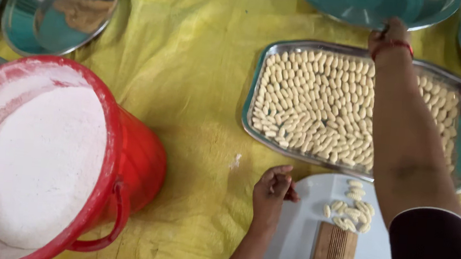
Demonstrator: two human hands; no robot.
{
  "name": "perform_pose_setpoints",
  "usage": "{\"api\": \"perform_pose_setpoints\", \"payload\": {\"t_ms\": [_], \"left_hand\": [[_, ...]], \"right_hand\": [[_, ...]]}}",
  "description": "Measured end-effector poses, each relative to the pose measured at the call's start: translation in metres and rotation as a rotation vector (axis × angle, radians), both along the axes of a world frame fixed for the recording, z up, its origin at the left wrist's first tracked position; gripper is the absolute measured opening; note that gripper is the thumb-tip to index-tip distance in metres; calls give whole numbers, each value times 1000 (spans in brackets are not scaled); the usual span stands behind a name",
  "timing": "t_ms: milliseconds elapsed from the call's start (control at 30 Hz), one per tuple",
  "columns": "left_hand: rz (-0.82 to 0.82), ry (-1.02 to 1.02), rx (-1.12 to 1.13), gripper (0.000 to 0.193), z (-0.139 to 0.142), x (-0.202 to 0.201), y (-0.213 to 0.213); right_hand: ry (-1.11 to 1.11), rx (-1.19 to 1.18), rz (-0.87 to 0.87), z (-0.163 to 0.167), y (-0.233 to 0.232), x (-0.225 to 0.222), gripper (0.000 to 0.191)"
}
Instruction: The person sits on a yellow tarp and shapes small pieces of dough into elongated forms using a grooved wooden board. They roll the dough between their palms and press it against the board to create ridges, then place the shaped pieces onto a metal tray and a metal plate.
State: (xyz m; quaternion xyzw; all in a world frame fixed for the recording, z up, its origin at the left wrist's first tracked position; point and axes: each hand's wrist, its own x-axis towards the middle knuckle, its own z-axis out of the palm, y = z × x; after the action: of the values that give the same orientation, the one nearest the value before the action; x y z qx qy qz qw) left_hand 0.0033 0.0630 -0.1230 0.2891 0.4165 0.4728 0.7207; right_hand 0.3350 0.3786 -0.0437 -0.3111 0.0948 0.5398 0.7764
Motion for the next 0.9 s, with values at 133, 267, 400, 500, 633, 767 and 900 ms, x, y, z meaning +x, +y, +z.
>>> {"api": "perform_pose_setpoints", "payload": {"t_ms": [133,267,400,500,633,767,900], "left_hand": [[-99,-29,49,59,21,1,4],[-135,-121,135,95,34,-4,7],[-15,-269,14,90,19,-11,4],[333,-447,-53,61,-3,-16,2],[384,-494,-125,61,-23,-28,12],[457,-438,26,60,-23,-35,28],[596,-373,76,62,-16,-50,36]], "right_hand": [[-182,-70,34,4,-41,-4,10],[-245,113,206,-3,-192,-38,7],[-370,-120,278,0,-344,-85,15],[-474,-192,548,9,-392,-91,21],[-1129,-433,292,8,-415,-41,38],[-2362,-862,315,-24,-448,6,9],[-2846,-448,317,-61,-435,10,39]]}}
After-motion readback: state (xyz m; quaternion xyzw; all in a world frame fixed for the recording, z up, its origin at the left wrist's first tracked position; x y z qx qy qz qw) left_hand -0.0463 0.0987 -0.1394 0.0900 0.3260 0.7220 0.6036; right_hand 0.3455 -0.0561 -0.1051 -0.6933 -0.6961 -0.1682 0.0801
